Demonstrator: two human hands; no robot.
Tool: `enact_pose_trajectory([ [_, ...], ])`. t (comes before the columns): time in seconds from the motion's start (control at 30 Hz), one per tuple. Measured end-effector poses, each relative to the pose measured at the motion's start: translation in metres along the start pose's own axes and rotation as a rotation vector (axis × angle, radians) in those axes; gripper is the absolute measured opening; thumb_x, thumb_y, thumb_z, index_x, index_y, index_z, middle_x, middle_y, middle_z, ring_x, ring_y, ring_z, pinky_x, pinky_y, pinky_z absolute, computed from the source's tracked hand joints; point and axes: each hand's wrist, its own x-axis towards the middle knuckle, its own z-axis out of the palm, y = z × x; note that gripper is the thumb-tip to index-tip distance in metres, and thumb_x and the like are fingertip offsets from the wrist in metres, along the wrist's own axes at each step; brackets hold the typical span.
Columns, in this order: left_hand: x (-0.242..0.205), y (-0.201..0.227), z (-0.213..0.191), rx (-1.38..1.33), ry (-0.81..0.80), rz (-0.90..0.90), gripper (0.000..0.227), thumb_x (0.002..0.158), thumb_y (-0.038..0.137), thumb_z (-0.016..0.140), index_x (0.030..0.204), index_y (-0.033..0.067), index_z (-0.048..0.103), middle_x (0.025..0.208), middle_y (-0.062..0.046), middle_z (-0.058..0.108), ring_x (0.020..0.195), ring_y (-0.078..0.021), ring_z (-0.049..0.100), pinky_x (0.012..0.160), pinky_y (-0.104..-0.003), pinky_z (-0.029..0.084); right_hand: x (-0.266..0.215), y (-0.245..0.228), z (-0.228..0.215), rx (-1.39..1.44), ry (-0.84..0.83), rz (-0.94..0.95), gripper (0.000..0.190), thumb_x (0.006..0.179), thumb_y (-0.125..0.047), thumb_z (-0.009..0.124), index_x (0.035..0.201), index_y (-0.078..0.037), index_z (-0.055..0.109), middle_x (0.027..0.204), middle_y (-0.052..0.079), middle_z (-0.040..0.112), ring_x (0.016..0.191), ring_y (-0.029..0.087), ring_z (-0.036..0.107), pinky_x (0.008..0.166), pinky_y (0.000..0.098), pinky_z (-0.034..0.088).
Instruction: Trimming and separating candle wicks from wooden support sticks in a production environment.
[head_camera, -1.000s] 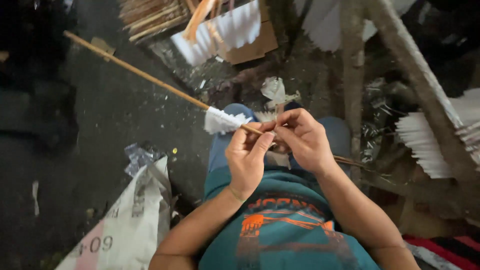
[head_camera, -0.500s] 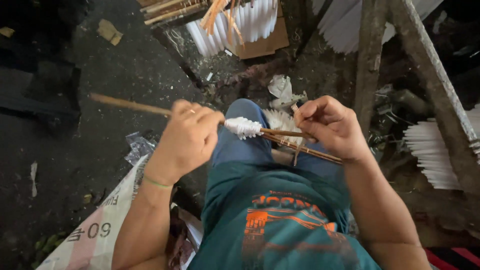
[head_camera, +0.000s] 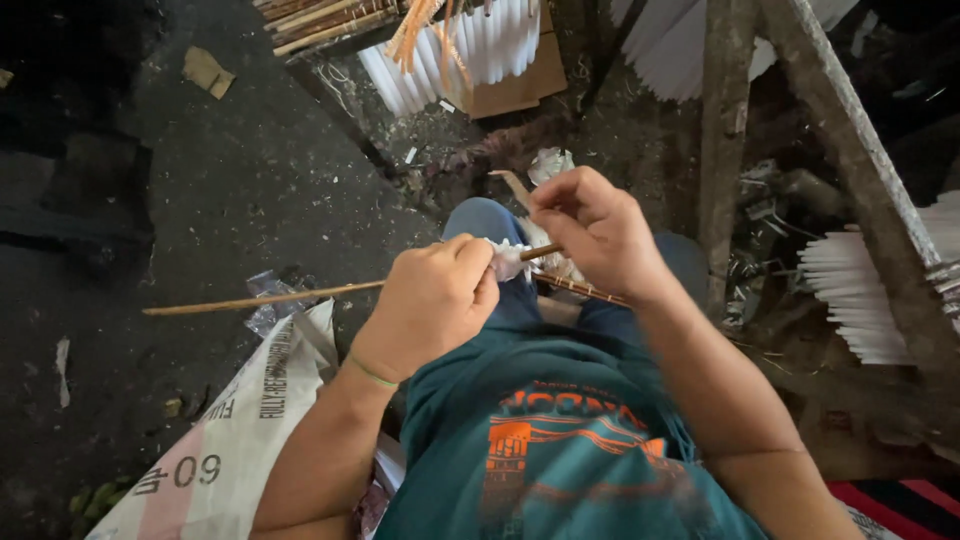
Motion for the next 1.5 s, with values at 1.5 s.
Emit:
enact_pose_trajectory([
  [1.5,0.037,0.004,0.002,-0.596,-0.221,-0.34,0.02,0.102,0.031,0.065,0.117,0.0238,0.077,0.091,-0.008,0.078,0.09,-0.0305,0.075,0.073,-0.039,0.06,0.015,0.005,-0.031,-0.339,-0.102,-0.255,0.006,0.087,-0.011,0.081,0.091,-0.007,0.079,0.078,0.011,0.075,0.073,0.029,0.072,0.068,0.0411,0.057],
])
